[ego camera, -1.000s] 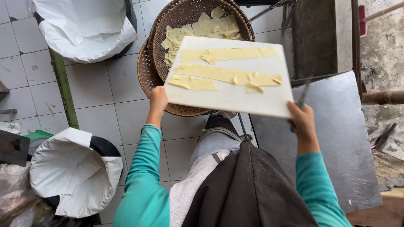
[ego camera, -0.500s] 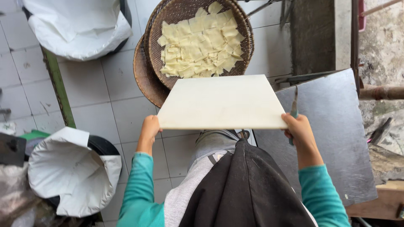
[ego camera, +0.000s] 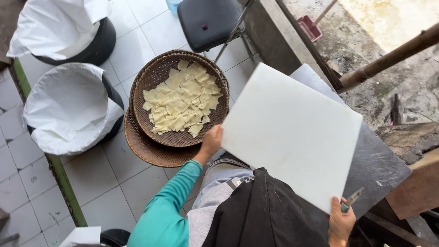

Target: The person cuts thin sheets of dough into strips and squares using a knife on a white cutting board. The cut pieces are transferred into a woven basket. The person repeats this process with multiple sheets of dough.

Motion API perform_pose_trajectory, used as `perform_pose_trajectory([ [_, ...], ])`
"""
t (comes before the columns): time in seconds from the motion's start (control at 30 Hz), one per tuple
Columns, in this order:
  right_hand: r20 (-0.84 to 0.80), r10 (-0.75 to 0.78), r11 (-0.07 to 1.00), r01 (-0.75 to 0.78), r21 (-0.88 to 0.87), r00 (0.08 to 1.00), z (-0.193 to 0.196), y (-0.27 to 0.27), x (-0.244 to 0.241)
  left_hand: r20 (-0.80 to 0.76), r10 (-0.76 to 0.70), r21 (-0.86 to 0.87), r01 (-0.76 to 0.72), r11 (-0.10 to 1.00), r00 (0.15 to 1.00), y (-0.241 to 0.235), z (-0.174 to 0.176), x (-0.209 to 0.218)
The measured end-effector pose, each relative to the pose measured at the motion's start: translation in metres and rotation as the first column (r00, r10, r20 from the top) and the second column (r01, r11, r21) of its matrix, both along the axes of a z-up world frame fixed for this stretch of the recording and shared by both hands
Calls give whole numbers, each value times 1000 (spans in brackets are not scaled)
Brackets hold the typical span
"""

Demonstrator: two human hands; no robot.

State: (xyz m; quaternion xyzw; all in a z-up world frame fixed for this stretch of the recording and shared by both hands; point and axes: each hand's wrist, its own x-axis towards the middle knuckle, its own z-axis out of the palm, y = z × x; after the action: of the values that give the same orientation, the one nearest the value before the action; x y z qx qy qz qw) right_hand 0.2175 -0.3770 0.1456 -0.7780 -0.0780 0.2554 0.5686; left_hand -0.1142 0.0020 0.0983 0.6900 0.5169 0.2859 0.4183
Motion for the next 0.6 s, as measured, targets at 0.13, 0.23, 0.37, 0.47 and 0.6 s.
perform_pose_trajectory([
  [0.13,101,-157,977,169,-133,982,-43,-61,0,33,-184,40,182,982,982,-8,-31,71],
  [0.23,414,-41,930,186,-316,910,-69,-88,-9,-24,-297,40,298,954,955,-25,-55,91],
  [0.37,274,85,615,166,-771,958,-87,-96,-2,-104,-390,-5,392,920,915,-21,-83,104],
  [0.47,483,-182,619,481,-620,857,-85,-116,10,-164,-395,-1,401,916,904,-24,-93,112],
  [0.6,726,-398,502,795,-340,561,-57,-187,32,-288,-352,96,392,915,891,-28,-77,108],
])
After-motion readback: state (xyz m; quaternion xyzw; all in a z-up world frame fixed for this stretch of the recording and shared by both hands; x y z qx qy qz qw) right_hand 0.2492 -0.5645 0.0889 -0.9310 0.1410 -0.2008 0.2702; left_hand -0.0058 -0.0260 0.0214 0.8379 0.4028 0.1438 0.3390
